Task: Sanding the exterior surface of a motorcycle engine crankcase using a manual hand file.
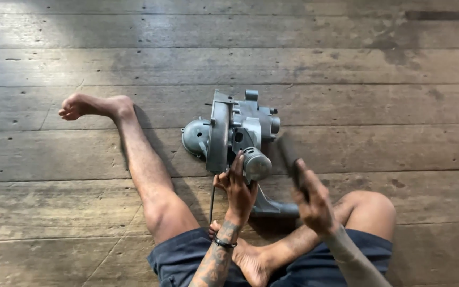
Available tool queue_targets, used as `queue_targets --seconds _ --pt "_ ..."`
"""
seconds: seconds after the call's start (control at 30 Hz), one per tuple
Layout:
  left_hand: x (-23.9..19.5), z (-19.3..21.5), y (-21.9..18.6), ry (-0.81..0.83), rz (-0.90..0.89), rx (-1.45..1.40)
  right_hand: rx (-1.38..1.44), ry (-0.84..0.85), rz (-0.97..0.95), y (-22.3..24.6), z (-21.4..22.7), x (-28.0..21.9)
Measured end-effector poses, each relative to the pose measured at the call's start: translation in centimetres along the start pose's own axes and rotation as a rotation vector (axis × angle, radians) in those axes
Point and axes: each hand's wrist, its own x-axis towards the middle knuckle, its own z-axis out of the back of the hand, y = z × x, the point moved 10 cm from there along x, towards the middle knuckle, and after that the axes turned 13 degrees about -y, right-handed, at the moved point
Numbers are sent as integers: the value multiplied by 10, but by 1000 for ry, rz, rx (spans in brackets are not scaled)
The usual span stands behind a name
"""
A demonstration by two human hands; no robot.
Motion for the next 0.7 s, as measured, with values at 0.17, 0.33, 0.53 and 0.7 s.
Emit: queue_targets --seconds 0.17,0.33,0.53,0.7 --pt "-15 2 -12 -26 -3 9 -169 225 27 -41 -21 6" --pt "-5 -9 10 -1 20 6 -10 108 139 -42 -1 21" --pt "6 8 19 -392 -294 202 -65 220 -19 -76 -14 23" --pt "18 19 29 -413 -236 -163 -73 287 290 -47 -27 -11"
